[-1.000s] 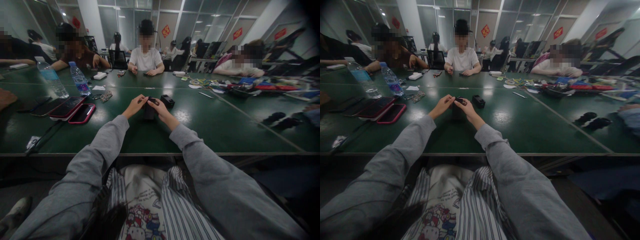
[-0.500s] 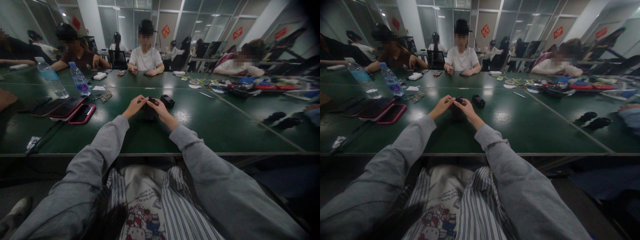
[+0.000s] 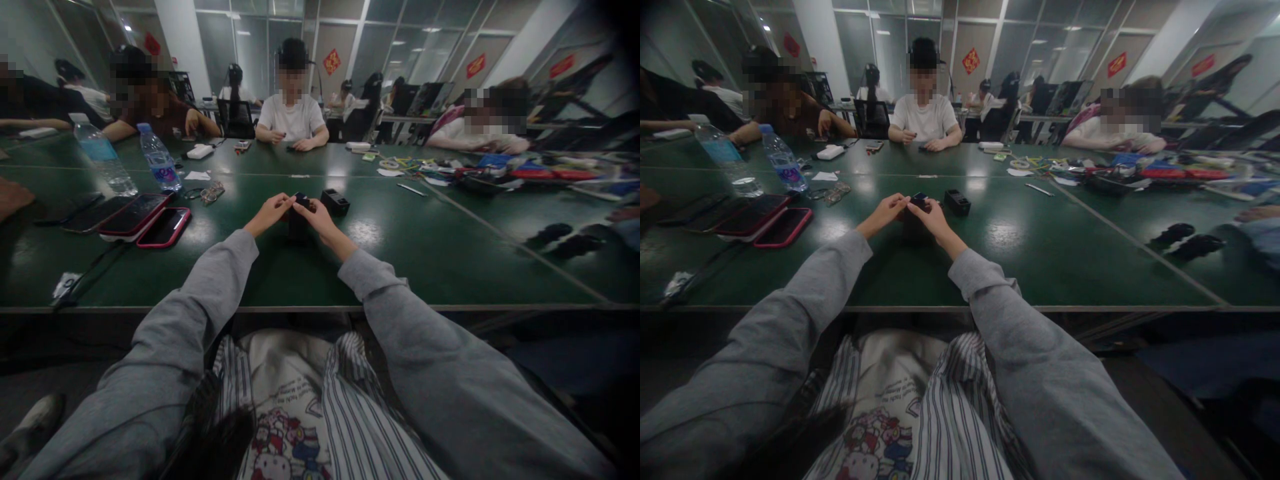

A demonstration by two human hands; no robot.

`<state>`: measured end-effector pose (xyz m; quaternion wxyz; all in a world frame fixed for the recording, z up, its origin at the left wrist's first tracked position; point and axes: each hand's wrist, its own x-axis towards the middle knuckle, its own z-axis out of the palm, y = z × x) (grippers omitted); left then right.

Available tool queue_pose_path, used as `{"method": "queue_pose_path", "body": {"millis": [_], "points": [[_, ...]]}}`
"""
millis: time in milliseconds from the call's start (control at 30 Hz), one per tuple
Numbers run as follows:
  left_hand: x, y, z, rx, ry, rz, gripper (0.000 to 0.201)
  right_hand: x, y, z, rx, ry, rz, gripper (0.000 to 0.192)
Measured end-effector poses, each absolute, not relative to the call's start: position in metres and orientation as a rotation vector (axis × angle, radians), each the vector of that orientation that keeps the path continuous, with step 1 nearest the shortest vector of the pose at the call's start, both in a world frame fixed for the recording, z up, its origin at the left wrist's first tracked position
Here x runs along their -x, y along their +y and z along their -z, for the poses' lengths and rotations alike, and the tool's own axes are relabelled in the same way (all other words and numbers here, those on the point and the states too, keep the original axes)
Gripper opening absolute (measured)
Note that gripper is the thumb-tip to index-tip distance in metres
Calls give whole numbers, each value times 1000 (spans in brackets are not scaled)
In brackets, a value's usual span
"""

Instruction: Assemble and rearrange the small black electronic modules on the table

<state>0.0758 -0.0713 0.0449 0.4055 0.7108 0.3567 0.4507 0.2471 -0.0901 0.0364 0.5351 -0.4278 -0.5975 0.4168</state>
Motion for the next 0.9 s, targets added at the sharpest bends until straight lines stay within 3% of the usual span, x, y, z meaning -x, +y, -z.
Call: {"method": "queue_pose_path", "body": {"millis": [900], "points": [[-72, -60, -31, -2145, 1074, -1041, 48, -246, -92, -33, 1030, -1392, -1163, 56]]}}
